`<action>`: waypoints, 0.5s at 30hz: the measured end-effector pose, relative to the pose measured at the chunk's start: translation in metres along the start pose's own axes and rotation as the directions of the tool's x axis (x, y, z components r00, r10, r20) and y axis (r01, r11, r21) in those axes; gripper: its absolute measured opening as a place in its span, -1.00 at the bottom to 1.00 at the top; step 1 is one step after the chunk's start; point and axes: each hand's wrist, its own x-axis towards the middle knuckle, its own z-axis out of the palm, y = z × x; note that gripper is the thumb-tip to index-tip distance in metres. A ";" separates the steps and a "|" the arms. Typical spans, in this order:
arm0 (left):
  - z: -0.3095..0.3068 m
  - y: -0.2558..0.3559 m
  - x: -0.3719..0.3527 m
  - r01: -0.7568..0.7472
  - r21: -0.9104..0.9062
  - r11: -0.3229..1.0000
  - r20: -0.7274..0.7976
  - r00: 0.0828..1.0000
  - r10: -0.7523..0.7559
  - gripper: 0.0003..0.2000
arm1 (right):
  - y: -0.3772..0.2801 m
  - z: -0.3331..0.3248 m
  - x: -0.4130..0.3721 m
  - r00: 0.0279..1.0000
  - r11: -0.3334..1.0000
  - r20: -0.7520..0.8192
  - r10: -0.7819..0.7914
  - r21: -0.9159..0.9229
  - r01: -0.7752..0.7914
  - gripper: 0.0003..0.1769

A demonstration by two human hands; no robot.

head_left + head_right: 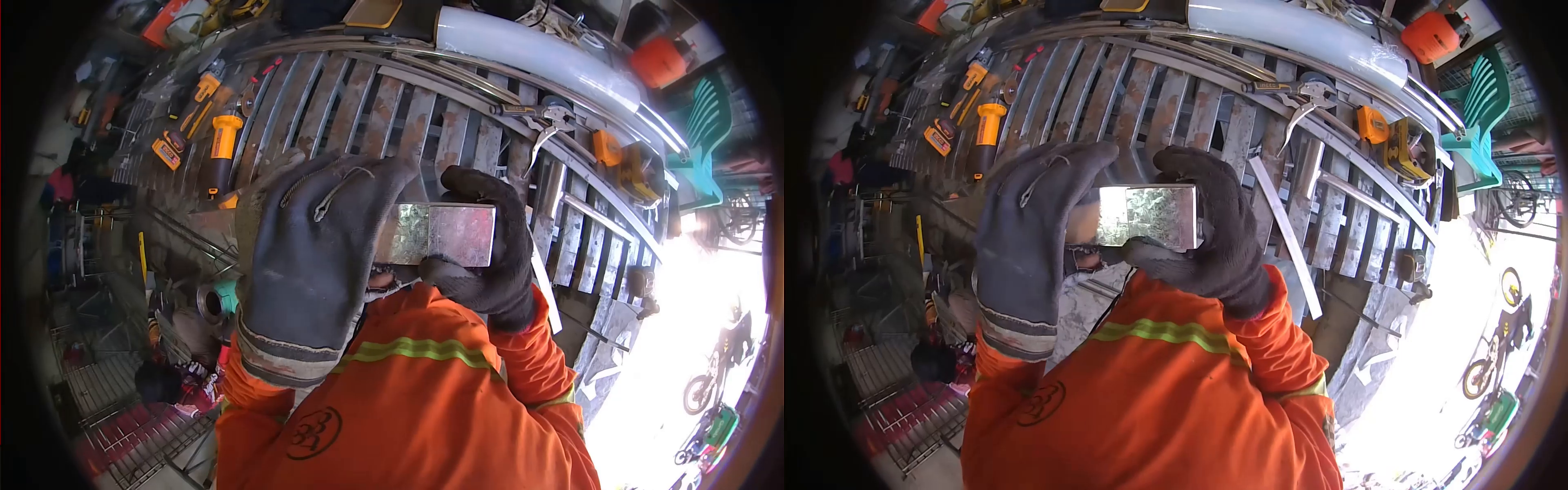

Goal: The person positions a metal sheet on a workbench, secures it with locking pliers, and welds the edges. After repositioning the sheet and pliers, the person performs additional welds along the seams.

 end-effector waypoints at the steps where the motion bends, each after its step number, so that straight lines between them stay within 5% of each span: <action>1: 0.000 0.000 0.001 0.008 -0.022 1.000 0.006 1.000 -0.008 -0.29 | 0.002 -0.001 -0.001 0.997 0.993 0.007 -0.074 -0.097 0.074 -0.04; 10: 0.012 0.001 -0.007 0.018 -0.023 1.000 -0.096 0.995 -0.020 -0.27 | 0.012 -0.001 -0.011 0.977 0.934 0.123 -0.174 -0.293 0.203 0.10; 13: 0.016 -0.001 -0.009 0.043 -0.093 0.995 -0.111 0.992 -0.053 -0.29 | 0.004 0.004 -0.013 0.995 0.967 0.092 -0.046 -0.246 0.068 0.10; 15: 0.021 -0.008 -0.010 0.051 -0.135 0.989 -0.115 0.991 -0.067 -0.32 | -0.006 0.012 -0.012 0.999 0.984 -0.038 -0.026 -0.180 0.019 -0.07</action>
